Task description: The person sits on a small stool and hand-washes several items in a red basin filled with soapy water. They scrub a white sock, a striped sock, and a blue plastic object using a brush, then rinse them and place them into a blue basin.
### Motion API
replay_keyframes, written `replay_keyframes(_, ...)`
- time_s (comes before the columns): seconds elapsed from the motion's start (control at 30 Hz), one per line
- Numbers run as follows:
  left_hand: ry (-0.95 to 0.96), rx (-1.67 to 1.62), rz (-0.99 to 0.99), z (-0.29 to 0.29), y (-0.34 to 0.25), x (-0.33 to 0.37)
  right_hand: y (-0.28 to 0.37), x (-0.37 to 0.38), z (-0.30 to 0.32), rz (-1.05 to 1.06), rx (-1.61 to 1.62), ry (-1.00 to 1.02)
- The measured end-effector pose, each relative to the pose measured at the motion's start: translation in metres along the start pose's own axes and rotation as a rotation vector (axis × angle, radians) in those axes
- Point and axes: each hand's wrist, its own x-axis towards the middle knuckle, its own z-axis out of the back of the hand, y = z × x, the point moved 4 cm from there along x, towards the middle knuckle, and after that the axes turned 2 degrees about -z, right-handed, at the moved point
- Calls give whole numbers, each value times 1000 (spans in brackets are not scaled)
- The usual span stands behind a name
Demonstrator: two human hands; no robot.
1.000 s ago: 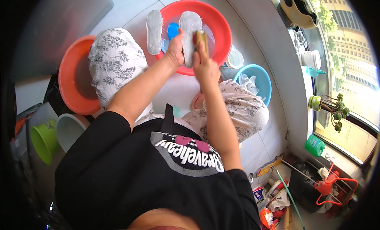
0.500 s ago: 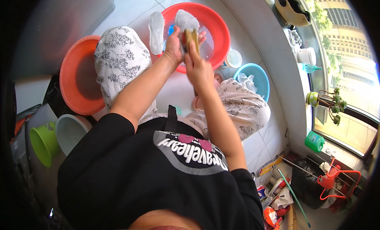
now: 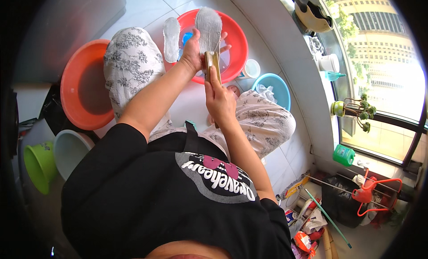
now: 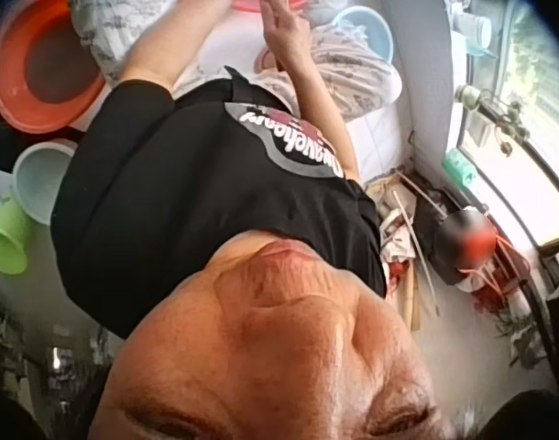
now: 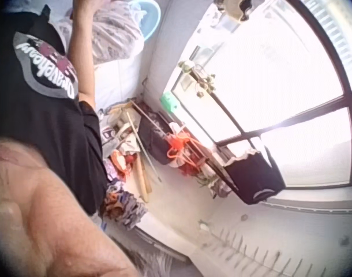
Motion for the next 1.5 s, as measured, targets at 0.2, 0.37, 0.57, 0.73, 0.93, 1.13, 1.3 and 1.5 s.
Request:
replay_keyframes(0.2, 89, -116, 83, -2, 30, 7, -38, 109, 20, -17, -78, -173)
replay_keyframes(0.37, 31, -55, -33, 0, 2, 3, -16, 54, 45, -443, 885, 64)
replay_keyframes(0.57, -98, 47, 55, 3, 10, -3, -3, 55, 5, 24, -131, 17)
replay_keyframes(0.73, -140, 27, -93, 1, 8, 0, 0, 81, -7, -46, -140, 8)
replay_keyframes(0.93, -99, 117, 6, 25, 18, 15, -25, 93, -12, 8, -241, 29)
replay_keyframes(1.13, -70, 84, 24, 27, 17, 16, -57, 167, 11, -574, 759, 230)
replay_keyframes(1.3, -81, 246, -96, 30, -3, 22, -66, 122, 14, -412, 733, 19)
replay_keyframes(1.5, -187, 666, -102, 44, 5, 29, -70, 117, -8, -334, 45, 73)
